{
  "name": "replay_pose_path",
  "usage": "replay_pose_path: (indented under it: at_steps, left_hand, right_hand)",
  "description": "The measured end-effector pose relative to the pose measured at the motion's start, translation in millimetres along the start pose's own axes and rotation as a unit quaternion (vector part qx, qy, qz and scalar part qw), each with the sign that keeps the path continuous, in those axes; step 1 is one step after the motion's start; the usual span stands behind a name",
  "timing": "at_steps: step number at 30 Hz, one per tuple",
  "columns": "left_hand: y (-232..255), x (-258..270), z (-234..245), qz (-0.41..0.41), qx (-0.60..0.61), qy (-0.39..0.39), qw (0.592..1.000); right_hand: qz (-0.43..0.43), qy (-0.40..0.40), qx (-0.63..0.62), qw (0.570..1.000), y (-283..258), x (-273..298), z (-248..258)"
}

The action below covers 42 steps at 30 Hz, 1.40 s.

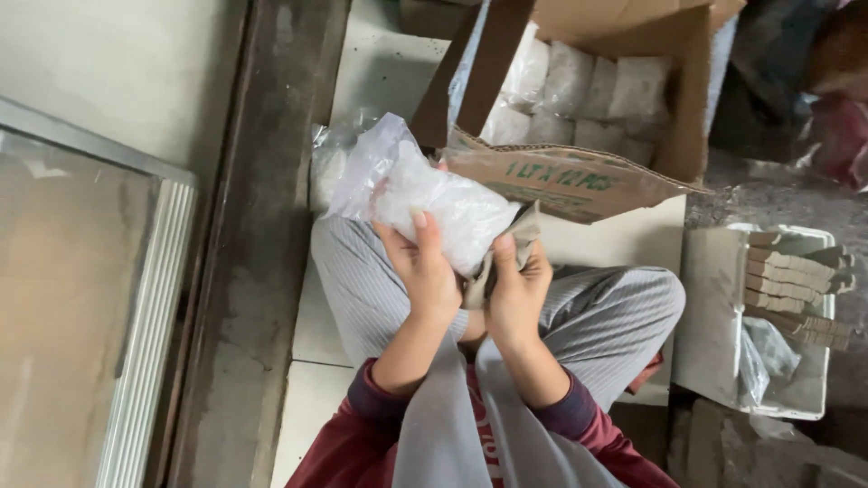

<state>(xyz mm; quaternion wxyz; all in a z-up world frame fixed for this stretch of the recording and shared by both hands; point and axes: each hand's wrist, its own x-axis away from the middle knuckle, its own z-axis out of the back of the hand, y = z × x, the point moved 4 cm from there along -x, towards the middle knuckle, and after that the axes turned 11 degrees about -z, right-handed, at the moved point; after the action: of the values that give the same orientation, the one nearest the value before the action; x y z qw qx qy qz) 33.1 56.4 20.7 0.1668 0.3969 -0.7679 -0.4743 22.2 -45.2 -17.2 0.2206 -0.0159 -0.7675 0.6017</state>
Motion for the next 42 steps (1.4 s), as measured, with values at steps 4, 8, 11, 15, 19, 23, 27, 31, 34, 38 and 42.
replay_pose_path:
  at_steps: [4, 8, 11, 15, 19, 23, 27, 31, 34, 38, 42]
  left_hand:
    - [9.9, -10.4, 1.7, 0.002, 0.014, 0.033, 0.999]
    - [7.8, -19.3, 16.9, 0.019, 0.024, 0.079, 0.996]
    - [-3.6, -18.5, 14.6, -0.004, 0.007, 0.068, 0.998]
    - [-69.7, -9.3, 61.1, -0.067, -0.085, 0.076, 0.991]
    - [-80.4, -20.7, 69.6, -0.103, -0.117, 0.067, 0.986]
    - [-59.7, -47.8, 74.6, -0.085, -0.196, 0.049, 0.976]
    - [-52.7, -72.8, 94.3, -0.015, -0.218, 0.005, 0.976]
    - [-81.5, -89.1, 160.2, 0.037, -0.25, -0.01, 0.968]
    - [-94.9, -89.4, 186.5, 0.126, -0.251, -0.008, 0.96]
    - [-122.5, -114.1, 204.6, 0.205, -0.274, -0.049, 0.938]
    - [-161.7, -161.2, 213.8, 0.173, -0.367, -0.136, 0.904]
  right_hand:
    - [-0.101, 0.076, -0.142, 0.982, 2.6, -32.0, 12.1]
    - [-0.082, 0.046, -0.11, 0.989, -14.9, -37.6, 14.7]
    - [-0.076, -0.015, 0.027, 0.997, 6.4, -26.8, 6.5]
    - [0.029, -0.094, 0.191, 0.977, 24.9, -10.1, -3.7]
    - [0.111, -0.102, 0.251, 0.956, 20.3, 8.2, -15.6]
    - [0.153, -0.18, 0.347, 0.908, 41.6, 13.4, -20.8]
    - [-0.083, -0.269, 0.354, 0.892, 66.8, -3.1, -44.3]
    - [-0.144, -0.194, 0.396, 0.886, 137.3, -40.2, -43.8]
    - [-0.137, -0.249, 0.334, 0.899, 126.3, -43.4, -79.6]
    - [-0.073, -0.327, 0.333, 0.881, 149.1, -63.4, -110.1]
    - [0.04, -0.294, 0.342, 0.892, 148.7, -90.5, -141.9]
